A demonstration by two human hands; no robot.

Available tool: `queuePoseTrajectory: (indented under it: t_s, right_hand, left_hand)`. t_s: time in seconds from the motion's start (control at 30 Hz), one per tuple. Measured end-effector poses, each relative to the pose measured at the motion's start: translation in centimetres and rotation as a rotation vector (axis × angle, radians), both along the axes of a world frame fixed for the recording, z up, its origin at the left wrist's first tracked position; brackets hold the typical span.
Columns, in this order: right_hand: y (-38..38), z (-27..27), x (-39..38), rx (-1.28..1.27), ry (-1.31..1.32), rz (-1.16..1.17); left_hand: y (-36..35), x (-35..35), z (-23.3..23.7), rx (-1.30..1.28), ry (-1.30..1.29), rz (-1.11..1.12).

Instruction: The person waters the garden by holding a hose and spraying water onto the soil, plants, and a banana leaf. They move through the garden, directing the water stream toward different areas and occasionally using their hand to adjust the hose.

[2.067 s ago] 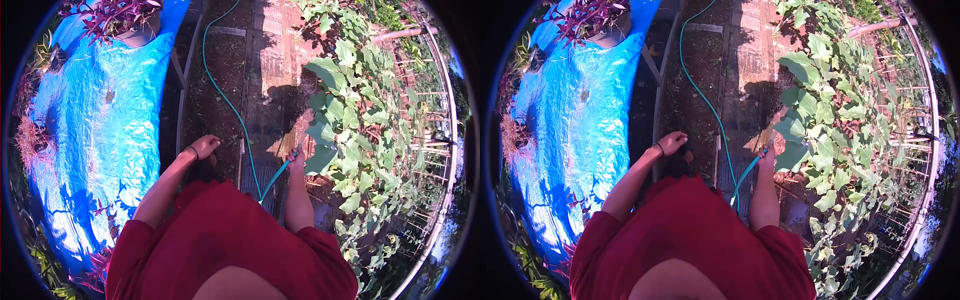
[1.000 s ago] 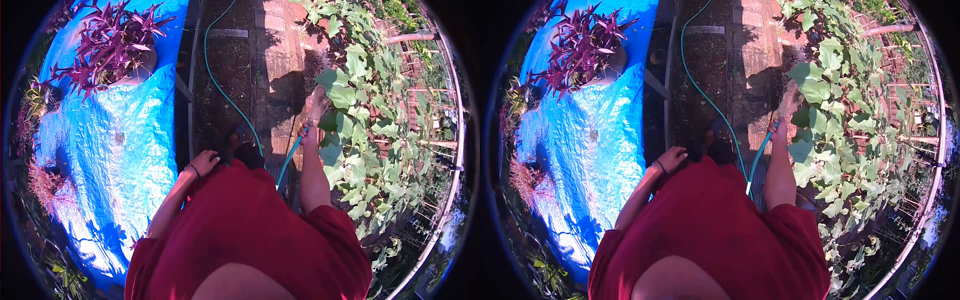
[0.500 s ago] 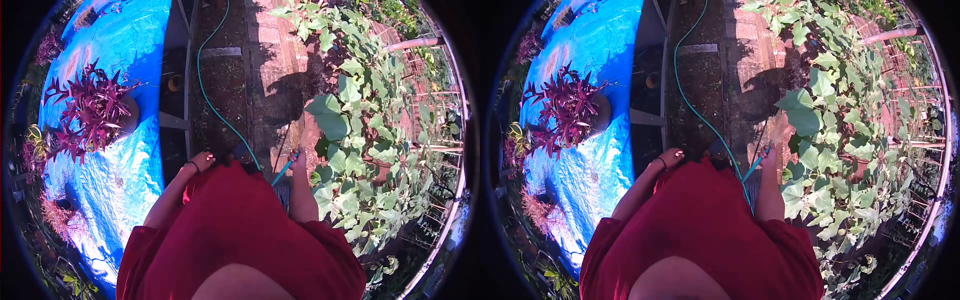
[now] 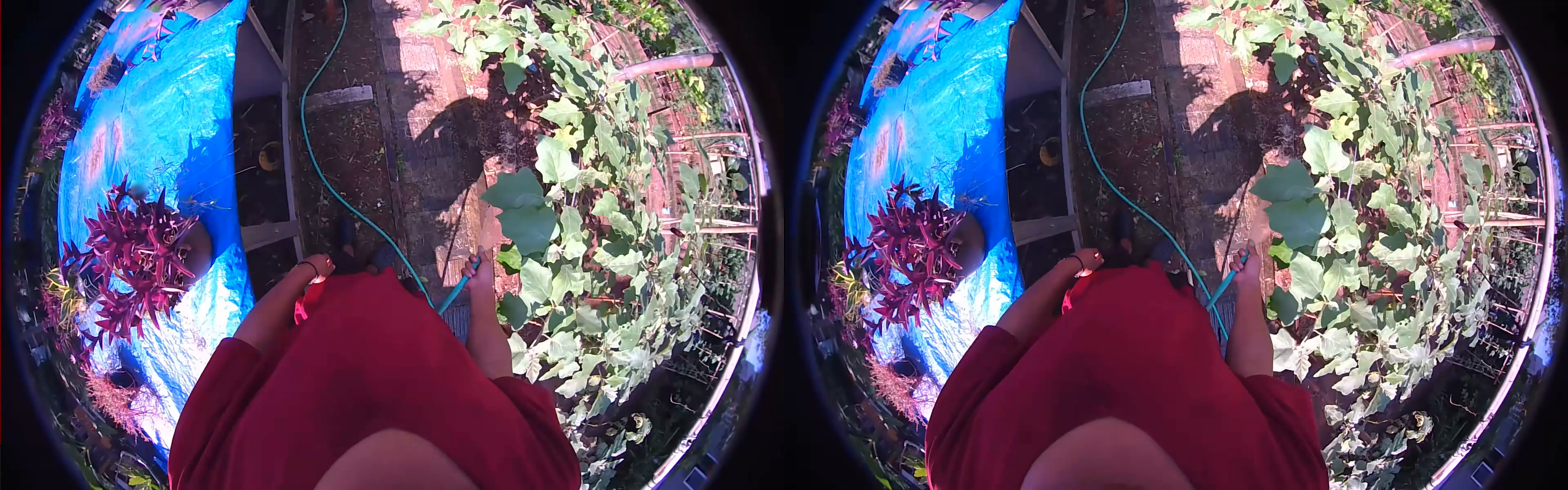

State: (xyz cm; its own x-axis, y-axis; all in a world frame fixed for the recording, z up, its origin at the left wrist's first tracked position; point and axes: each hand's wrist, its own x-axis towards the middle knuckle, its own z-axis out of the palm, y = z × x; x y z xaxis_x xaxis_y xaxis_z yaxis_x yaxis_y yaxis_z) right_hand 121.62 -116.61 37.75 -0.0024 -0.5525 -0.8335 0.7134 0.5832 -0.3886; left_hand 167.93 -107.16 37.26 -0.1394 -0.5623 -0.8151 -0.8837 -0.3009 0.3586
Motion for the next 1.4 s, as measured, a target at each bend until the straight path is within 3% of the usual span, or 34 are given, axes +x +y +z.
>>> queuePoseTrajectory:
  t_s: [0.17, 0.23, 0.27, 0.37, 0.5, 0.57, 0.83, 1.07, 1.4]
  right_hand:
    - [-0.6, 1.1, -0.4, 0.008, 0.017, 0.034]
    - [-1.3, 1.4, 0.0, 0.004, 0.040, 0.027]
    - [-1.7, 1.4, 0.3, -0.029, 0.011, 0.043]
    - [-2.9, 2.5, 2.3, 0.007, 0.016, 0.073]
    - [-3.0, 2.5, 3.8, 0.036, -0.011, 0.107]
    - [-3.0, 1.8, 3.5, 0.056, -0.008, 0.106]
    - [-3.8, 0.8, 0.3, 0.020, 0.026, 0.039]
    - [-5.2, 1.9, 2.0, 0.002, -0.006, 0.019]
    - [-3.2, 0.8, 1.0, 0.015, -0.009, -0.004]
  left_hand:
    - [-5.9, 1.0, 0.4, 0.059, 0.003, -0.030]
    - [-7.5, 1.2, 1.0, -0.112, 0.016, 0.050]
    - [-8.4, 1.4, 1.3, -0.134, 0.061, -0.119]
    - [-9.5, 1.7, 2.0, -0.121, 0.121, -0.058]
    - [-8.3, 2.4, 0.2, -0.150, 0.105, 0.076]
    - [-7.5, 2.7, 0.0, -0.034, 0.112, 0.142]
    - [-2.9, 5.5, -5.4, -0.115, 0.114, 0.142]
    - [-0.4, 6.6, -7.9, -0.071, 0.152, 0.171]
    - [1.2, 6.7, -6.7, -0.014, 0.110, 0.230]
